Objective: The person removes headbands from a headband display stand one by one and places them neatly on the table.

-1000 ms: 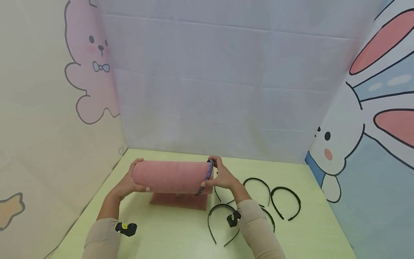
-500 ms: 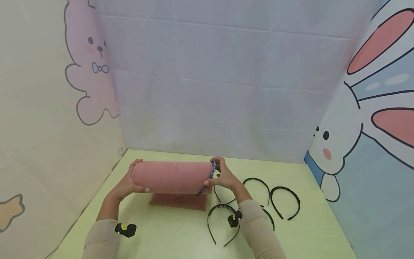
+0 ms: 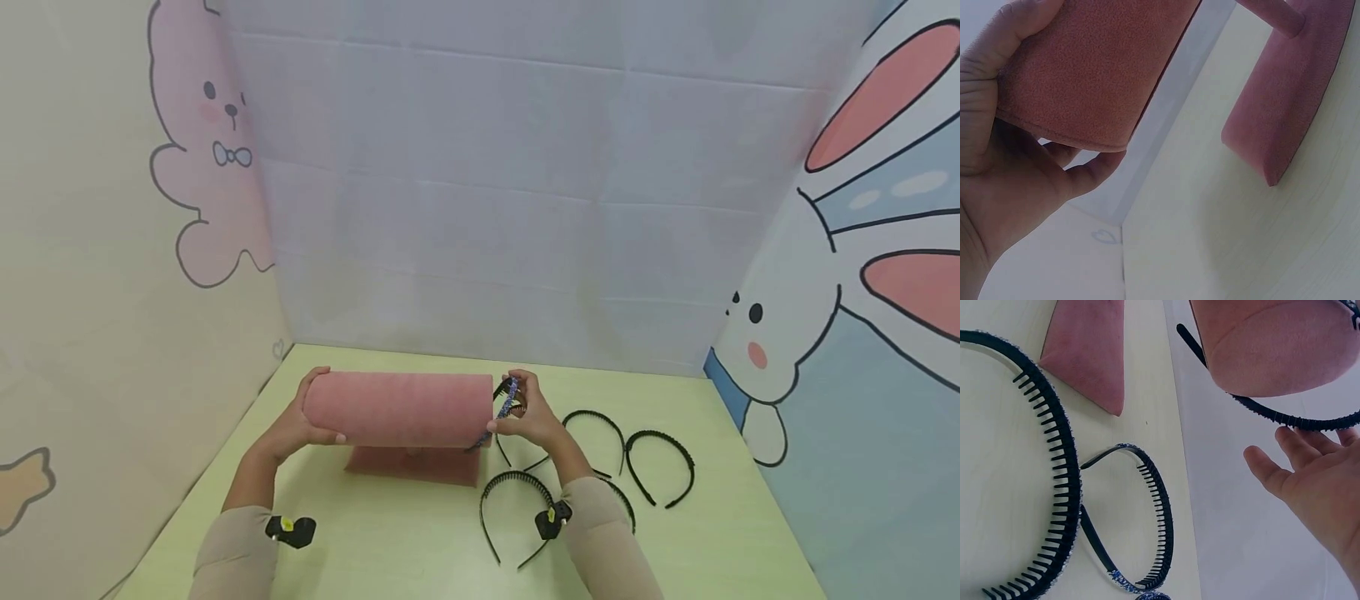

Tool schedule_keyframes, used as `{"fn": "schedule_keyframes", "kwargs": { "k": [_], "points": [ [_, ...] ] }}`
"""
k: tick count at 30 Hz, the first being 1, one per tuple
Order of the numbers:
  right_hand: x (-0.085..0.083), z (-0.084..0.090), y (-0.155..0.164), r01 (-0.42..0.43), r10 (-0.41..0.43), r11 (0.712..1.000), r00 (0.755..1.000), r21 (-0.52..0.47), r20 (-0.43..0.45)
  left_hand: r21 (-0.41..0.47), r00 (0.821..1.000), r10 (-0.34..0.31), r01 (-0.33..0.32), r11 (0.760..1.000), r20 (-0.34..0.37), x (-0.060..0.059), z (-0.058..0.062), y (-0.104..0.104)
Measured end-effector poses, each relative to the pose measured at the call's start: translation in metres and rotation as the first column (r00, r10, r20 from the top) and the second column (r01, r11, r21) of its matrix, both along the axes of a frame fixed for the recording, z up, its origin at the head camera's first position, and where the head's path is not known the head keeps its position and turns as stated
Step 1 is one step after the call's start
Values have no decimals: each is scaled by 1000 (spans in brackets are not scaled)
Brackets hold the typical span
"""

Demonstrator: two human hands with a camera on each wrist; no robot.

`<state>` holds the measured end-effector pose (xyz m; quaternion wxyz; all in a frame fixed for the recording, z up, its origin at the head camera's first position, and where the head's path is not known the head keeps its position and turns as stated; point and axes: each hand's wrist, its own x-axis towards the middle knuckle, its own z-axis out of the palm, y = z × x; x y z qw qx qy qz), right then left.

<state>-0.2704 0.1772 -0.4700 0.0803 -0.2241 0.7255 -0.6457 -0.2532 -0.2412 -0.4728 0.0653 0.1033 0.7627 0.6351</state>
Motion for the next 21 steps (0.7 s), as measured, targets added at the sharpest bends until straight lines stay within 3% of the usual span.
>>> {"fn": "schedule_keyframes", "kwargs": {
  "k": [14,21],
  "points": [
    [13,-8,16,102,-101,992,994,-68,29,-2,1000,-1,1,1000,-2,-2,1,2],
    [23,-11,23,110,-106,988,993,-108,48,-3,1000,5,-5,1000,2,-2,0,2]
  ]
}}
